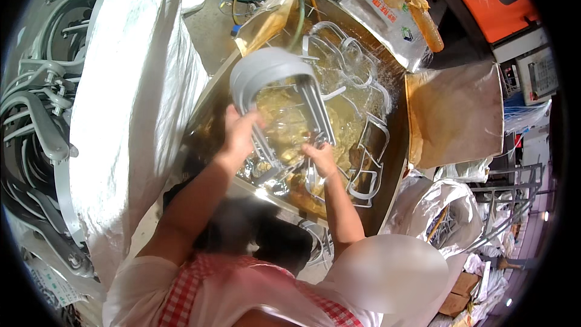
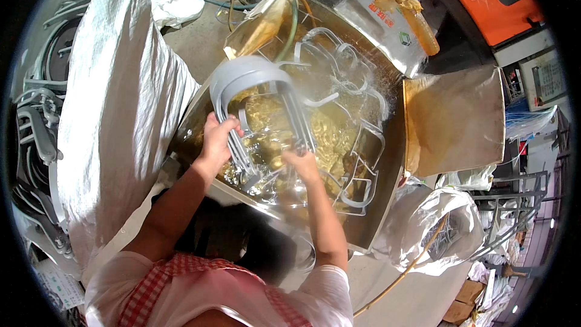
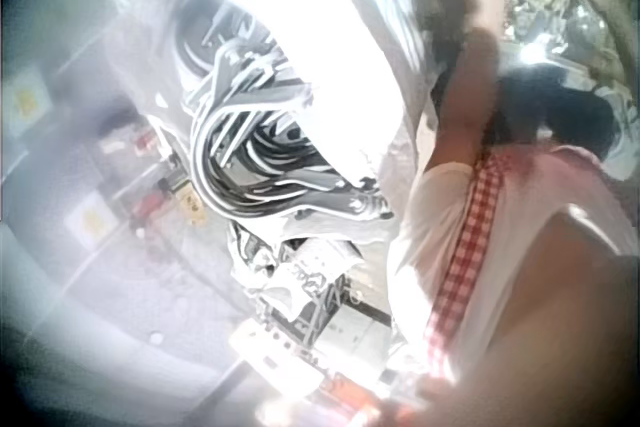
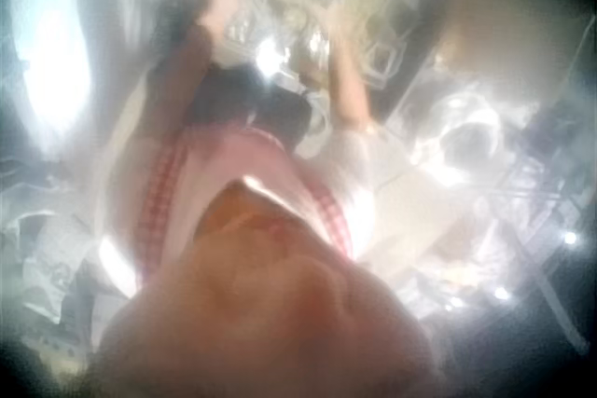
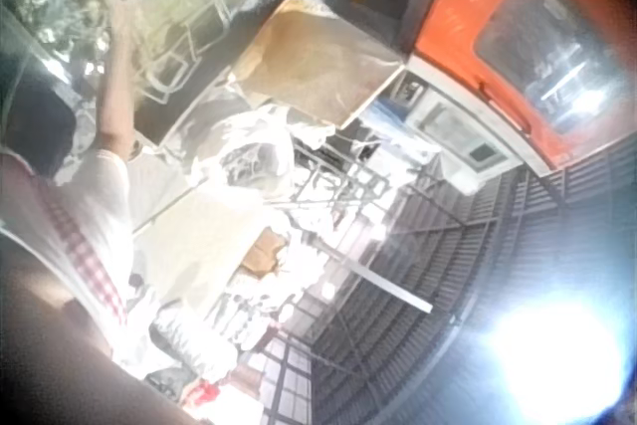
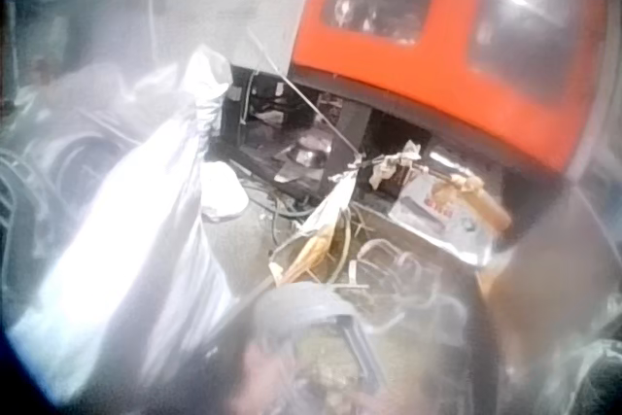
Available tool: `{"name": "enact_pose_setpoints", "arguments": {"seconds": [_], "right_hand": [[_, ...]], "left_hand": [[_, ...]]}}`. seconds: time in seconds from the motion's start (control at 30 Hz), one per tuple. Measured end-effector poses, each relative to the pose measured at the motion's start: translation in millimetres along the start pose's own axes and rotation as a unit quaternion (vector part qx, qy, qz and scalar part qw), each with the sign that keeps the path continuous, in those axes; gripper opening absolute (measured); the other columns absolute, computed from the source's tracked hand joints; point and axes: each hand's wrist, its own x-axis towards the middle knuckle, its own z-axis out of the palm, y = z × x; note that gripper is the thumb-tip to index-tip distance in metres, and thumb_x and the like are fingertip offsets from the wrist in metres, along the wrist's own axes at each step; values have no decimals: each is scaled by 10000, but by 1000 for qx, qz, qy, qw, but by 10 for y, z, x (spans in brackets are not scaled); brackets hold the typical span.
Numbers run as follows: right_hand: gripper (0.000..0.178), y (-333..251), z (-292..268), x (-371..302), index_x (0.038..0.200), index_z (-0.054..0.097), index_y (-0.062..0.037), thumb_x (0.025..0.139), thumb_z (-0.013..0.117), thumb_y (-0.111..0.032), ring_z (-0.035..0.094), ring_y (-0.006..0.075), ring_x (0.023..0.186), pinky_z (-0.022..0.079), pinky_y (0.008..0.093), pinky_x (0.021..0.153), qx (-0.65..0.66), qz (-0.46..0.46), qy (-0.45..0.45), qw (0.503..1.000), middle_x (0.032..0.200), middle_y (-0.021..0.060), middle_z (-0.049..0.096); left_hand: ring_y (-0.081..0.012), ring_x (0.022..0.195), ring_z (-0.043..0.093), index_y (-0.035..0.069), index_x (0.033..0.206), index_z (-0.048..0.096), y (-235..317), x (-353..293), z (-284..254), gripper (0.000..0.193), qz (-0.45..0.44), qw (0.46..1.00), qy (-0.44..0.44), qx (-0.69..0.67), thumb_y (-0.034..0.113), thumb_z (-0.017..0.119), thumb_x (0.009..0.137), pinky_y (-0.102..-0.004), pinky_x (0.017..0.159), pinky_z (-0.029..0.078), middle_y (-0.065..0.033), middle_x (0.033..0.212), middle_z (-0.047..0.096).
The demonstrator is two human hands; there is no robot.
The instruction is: The person takes plastic parts out of a water tank, shakes them to remove excess water, and places them into a large white bag.
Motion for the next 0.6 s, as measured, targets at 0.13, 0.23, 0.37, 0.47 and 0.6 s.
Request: {"name": "enact_pose_setpoints", "arguments": {"seconds": [0.13,0.23,0.37,0.47,0.6], "right_hand": [[391,-104,-18,93,1047,574,9,717,675,-174,622,186,722,510,302,668,-67,33,-82,994,839,87,650],[475,247,-228,263,1126,545,17,724,671,-202,627,225,844,509,328,735,-394,0,-144,908,944,152,645],[474,1422,-761,277,1135,546,-11,715,657,-200,590,311,951,494,371,781,-442,38,-41,895,1096,195,577],[472,1256,-475,105,1137,551,-32,708,661,-198,573,348,966,484,374,804,-413,-122,-27,902,1143,210,542],[458,115,-261,-234,1073,584,-32,667,718,-196,513,312,1056,407,335,905,-377,-42,57,923,1153,220,518]], "left_hand": [[-195,568,525,33,974,387,-53,108,-156,302,5,999,34,18,-62,541,731,-334,548,487,-90,765,512],[-207,720,564,3,1075,377,171,-76,126,435,296,899,21,322,-50,595,703,-330,687,488,-97,846,537],[-188,979,516,-12,1149,342,9,-293,242,576,353,860,-110,353,-70,623,649,-292,860,409,-128,1061,494],[-185,969,516,-16,1155,330,149,-207,143,545,283,882,2,376,-96,547,662,-289,859,408,-128,1053,486],[-181,963,513,-18,1163,315,227,-162,14,548,279,914,-5,296,-127,493,657,-287,851,415,-123,1037,483]]}}
